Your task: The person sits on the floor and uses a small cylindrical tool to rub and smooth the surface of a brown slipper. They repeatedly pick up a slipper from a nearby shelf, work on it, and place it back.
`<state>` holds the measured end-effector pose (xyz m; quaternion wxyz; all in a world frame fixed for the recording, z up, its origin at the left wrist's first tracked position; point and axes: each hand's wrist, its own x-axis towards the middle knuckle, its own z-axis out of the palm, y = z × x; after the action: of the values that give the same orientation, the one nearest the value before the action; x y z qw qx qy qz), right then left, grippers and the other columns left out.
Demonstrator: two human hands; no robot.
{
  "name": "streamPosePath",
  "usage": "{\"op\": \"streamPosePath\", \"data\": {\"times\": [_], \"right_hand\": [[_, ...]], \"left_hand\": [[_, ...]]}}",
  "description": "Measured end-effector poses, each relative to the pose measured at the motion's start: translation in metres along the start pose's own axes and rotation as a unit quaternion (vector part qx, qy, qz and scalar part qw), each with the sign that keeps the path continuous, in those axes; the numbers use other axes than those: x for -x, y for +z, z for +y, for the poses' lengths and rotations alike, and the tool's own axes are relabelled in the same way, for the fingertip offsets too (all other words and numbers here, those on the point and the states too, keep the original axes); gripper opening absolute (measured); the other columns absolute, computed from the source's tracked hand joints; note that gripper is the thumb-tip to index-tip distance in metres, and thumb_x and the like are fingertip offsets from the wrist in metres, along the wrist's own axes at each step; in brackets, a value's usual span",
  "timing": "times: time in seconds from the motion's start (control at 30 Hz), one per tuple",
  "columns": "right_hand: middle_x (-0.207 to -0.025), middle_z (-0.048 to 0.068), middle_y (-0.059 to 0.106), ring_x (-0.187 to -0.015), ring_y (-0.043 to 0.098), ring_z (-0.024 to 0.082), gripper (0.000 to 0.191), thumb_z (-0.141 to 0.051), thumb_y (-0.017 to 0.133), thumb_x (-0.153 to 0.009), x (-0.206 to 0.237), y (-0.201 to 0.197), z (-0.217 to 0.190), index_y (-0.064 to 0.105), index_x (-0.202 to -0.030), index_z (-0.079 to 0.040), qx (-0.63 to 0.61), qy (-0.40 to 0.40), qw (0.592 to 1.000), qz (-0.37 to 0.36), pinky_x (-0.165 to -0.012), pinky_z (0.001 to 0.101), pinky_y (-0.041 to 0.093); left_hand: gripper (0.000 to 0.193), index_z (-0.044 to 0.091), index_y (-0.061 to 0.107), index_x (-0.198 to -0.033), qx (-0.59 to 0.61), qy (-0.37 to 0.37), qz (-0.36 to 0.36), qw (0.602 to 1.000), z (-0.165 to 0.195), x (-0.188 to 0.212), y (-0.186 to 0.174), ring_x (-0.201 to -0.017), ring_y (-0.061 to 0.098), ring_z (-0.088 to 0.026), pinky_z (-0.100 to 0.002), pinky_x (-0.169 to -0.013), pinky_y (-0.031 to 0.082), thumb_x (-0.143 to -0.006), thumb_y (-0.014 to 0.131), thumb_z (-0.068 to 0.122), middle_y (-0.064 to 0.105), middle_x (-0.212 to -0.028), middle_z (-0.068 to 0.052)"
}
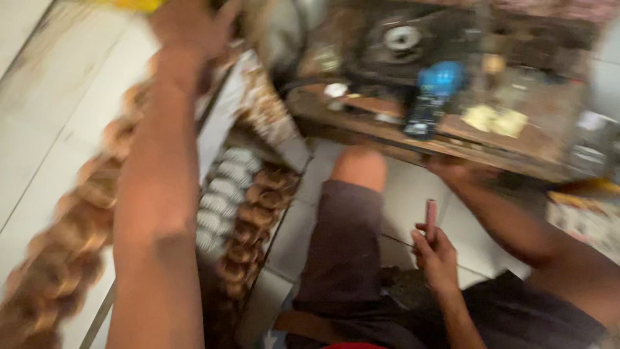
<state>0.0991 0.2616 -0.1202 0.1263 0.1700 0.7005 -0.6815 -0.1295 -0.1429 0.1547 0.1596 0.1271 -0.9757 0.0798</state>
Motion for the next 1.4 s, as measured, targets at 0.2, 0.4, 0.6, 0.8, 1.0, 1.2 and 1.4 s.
{"op": "streamPosePath", "data": {"times": [0.2, 0.4, 0.6, 0.8, 1.0, 1.2, 1.4], "right_hand": [[-0.069, 0.0, 0.056, -0.047, 0.04, 0.006, 0.035, -0.033, 0.061, -0.101, -0.002, -0.014, -0.012, 0.066, -0.117, -0.002, -0.169, 0.018, 0.985, 0.033, -0.041, 0.0247, 0.031], [-0.069, 0.0, 0.06, -0.048, 0.043, 0.007, 0.035, -0.032, 0.061, -0.099, -0.002, -0.01, -0.01, 0.068, -0.117, -0.003, -0.075, 0.061, 0.995, -0.001, -0.042, 0.0255, 0.031], [-0.073, 0.001, 0.06, -0.05, 0.045, 0.007, 0.038, -0.032, 0.055, -0.103, -0.006, -0.003, 0.006, 0.066, -0.124, -0.003, -0.079, 0.061, 0.994, -0.035, -0.045, 0.0251, 0.033], [-0.079, 0.001, 0.063, -0.058, 0.053, 0.01, 0.045, -0.032, 0.044, -0.106, 0.003, -0.013, 0.02, 0.06, -0.135, -0.002, -0.194, 0.039, 0.978, -0.068, -0.054, 0.0272, 0.043], [-0.084, 0.003, 0.06, -0.063, 0.049, 0.01, 0.039, -0.02, 0.051, -0.109, 0.014, -0.014, 0.008, 0.059, -0.139, 0.003, -0.067, -0.095, 0.992, -0.038, -0.056, 0.0276, 0.04], [-0.096, 0.008, 0.065, -0.085, 0.061, 0.018, 0.036, -0.003, 0.062, -0.104, 0.014, 0.013, -0.034, 0.062, -0.139, 0.002, 0.192, -0.353, 0.914, -0.055, -0.077, 0.0306, 0.052], [-0.102, 0.014, 0.068, -0.087, 0.069, 0.028, 0.043, -0.002, 0.073, -0.093, 0.005, 0.044, -0.06, 0.065, -0.135, -0.003, 0.266, -0.48, 0.832, -0.079, -0.075, 0.0357, 0.056]], "left_hand": [[0.033, 0.003, 0.082, -0.095, -0.082, 0.048, -0.05, 0.994, 0.023, -0.003, 0.017, -0.092, 0.072, -0.04, -0.048, -0.076, 0.057, -0.087, 0.076, 0.035, 0.076, -0.099, -0.023], [0.059, 0.0, 0.051, -0.148, 0.752, -0.003, 0.102, 0.651, 0.001, 0.076, 0.011, -0.115, 0.067, -0.028, -0.043, -0.103, 0.057, -0.1, 0.083, 0.012, 0.063, -0.137, -0.019], [0.067, 0.003, 0.039, -0.158, 0.947, 0.016, -0.106, 0.302, 0.041, 0.243, 0.045, -0.129, 0.057, -0.035, -0.05, -0.114, 0.046, -0.108, 0.067, 0.038, 0.056, -0.141, -0.018], [0.068, 0.003, 0.036, -0.156, 0.93, -0.111, -0.255, 0.242, 0.096, 0.291, 0.095, -0.124, 0.062, -0.037, -0.058, -0.111, 0.047, -0.106, 0.053, 0.047, 0.057, -0.145, -0.021], [0.058, 0.012, 0.037, -0.157, 0.913, -0.079, -0.308, 0.254, 0.108, 0.262, 0.141, -0.1, 0.072, -0.039, -0.052, -0.08, 0.063, -0.111, 0.045, 0.046, 0.063, -0.123, -0.024], [0.063, 0.009, 0.046, -0.151, 0.84, -0.137, -0.306, 0.427, 0.129, 0.247, 0.141, -0.101, 0.07, -0.025, -0.046, -0.073, 0.065, -0.096, 0.064, 0.034, 0.063, -0.131, -0.01], [0.07, -0.001, 0.05, -0.151, 0.804, -0.077, -0.271, 0.524, 0.139, 0.245, 0.135, -0.111, 0.067, -0.018, -0.03, -0.088, 0.058, -0.096, 0.072, 0.036, 0.066, -0.133, -0.014]]}}
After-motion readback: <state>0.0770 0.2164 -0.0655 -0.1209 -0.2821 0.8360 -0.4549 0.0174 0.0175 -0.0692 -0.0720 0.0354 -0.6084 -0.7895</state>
